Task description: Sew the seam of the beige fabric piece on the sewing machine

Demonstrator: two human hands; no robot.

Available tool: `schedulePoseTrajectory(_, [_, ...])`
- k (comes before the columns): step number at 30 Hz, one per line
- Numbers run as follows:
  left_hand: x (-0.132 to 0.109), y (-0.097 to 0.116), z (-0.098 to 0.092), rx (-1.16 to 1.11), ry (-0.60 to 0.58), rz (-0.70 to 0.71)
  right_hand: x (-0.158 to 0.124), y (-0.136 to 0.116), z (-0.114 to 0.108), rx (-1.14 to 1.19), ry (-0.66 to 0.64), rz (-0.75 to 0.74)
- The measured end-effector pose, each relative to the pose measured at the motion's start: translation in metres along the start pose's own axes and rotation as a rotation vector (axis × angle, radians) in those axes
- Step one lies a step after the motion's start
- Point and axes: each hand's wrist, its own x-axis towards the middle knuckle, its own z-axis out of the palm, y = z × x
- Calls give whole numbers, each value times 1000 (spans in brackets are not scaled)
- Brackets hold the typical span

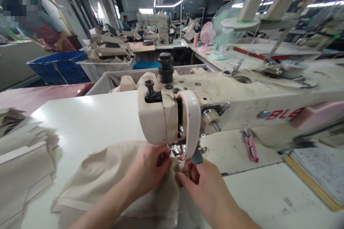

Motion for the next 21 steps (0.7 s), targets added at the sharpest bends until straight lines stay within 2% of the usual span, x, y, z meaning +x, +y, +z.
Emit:
schedulePoseTrajectory(2, [-1,-2,6,32,87,-25,-5,6,-2,-297,28,-295])
schedulePoseTrajectory(5, [0,0,11,54,135,-62,-8,12,-5,-720,-18,-750])
schedulePoseTrajectory(7, [0,3,11,73,152,-82,-7,11,-9,-819,-25,-857])
schedulePoseTrajectory(9, [1,7,10,93,168,-97,-6,5,-13,-814,-41,-860])
schedulePoseTrajectory(13, [1,10,11,133,204,-133,-6,-6,-18,-745,-115,-745])
schedulePoseTrajectory(16, [3,9,13,155,230,-158,-6,-4,-16,-814,-143,-678])
schedulePoseTrajectory(21, [8,5,14,145,238,-160,-1,6,-10,-881,-134,-682])
